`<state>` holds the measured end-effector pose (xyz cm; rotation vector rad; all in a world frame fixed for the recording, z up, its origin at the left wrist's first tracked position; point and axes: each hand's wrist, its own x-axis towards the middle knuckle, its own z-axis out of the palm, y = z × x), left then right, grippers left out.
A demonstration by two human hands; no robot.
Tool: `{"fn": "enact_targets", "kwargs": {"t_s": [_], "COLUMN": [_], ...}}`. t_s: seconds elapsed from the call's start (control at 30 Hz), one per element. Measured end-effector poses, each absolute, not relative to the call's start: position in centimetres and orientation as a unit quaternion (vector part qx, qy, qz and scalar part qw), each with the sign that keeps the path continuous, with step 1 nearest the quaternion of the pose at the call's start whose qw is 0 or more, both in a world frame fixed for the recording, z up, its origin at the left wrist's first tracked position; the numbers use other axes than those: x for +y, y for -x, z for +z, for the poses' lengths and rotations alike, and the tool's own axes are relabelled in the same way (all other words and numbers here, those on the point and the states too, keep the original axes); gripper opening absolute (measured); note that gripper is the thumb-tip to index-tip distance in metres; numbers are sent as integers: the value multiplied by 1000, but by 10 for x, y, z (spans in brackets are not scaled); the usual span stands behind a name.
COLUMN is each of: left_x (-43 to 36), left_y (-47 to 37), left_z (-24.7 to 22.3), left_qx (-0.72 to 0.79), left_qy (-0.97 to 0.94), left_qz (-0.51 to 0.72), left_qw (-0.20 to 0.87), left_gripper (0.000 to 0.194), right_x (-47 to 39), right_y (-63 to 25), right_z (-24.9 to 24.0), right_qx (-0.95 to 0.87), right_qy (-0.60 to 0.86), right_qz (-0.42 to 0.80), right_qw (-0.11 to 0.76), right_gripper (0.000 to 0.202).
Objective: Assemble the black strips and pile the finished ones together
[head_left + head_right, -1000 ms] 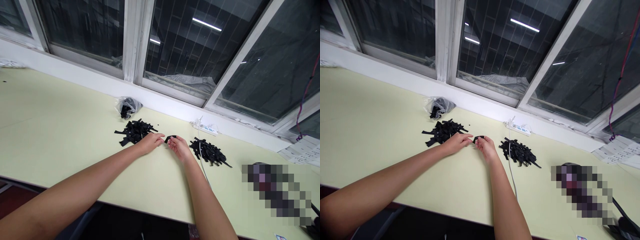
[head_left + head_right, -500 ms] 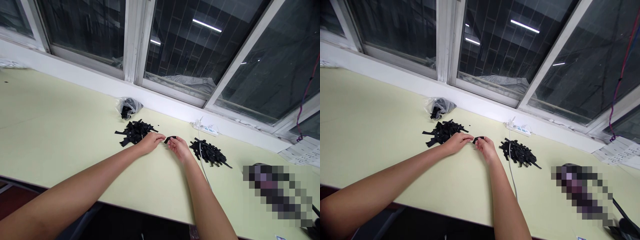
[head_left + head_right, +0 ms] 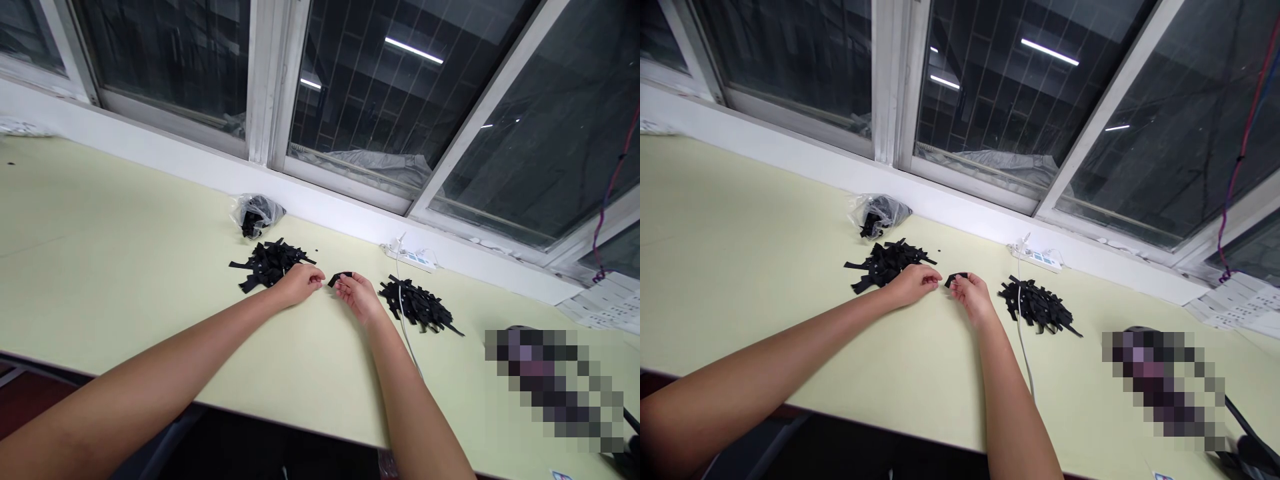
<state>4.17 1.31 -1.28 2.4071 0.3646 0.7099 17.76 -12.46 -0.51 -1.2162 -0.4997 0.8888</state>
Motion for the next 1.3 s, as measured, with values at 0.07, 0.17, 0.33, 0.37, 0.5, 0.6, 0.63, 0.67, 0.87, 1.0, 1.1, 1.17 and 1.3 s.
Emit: {"fn": "enact_targets", "kwargs": {"t_s": [0.07, 0.17, 0.33, 0.37, 0.5, 0.6, 0.63, 0.67, 0.87, 1.0, 1.1, 1.17, 1.3], "left_x": [14, 13, 4, 2, -2, -2, -3, -3, -7, -6, -3, -2, -3], "left_y": [-42, -42, -43, -43, -42, -42, -42, -42, -40, -40, -42, -42, -42], "left_z": [-14, -14, -7, -6, -3, -2, -1, -1, 4, 4, 0, -2, -1], "left_qx": [133, 125, 127, 128, 132, 138, 138, 137, 139, 147, 156, 162, 150], "left_qy": [-910, -899, -831, -822, -815, -813, -812, -812, -823, -827, -828, -826, -831], "left_qz": [271, 298, 355, 362, 366, 362, 361, 359, 346, 347, 351, 352, 325], "left_qw": [285, 297, 408, 420, 430, 435, 438, 440, 429, 417, 409, 409, 426], "left_gripper": [20, 21, 16, 15, 16, 18, 18, 18, 18, 17, 20, 27, 24], "right_x": [-125, -125, -125, -125, -125, -125, -125, -125, -125, -126, -127, -127, -126], "right_y": [-177, -177, -176, -176, -175, -175, -174, -173, -166, -163, -162, -162, -161], "right_z": [-5, -4, -2, -2, -3, -3, -3, -3, 0, 3, 5, 6, 6], "right_qx": [-224, -227, -234, -233, -235, -246, -251, -256, -280, -295, -303, -308, -315], "right_qy": [548, 548, 543, 543, 543, 545, 546, 546, 549, 556, 562, 570, 583], "right_qz": [397, 390, 386, 386, 389, 393, 393, 395, 402, 403, 404, 401, 382], "right_qw": [701, 704, 708, 708, 706, 699, 696, 693, 677, 664, 655, 648, 644], "right_gripper": [27, 26, 25, 24, 28, 32, 33, 33, 35, 36, 37, 38, 37]}}
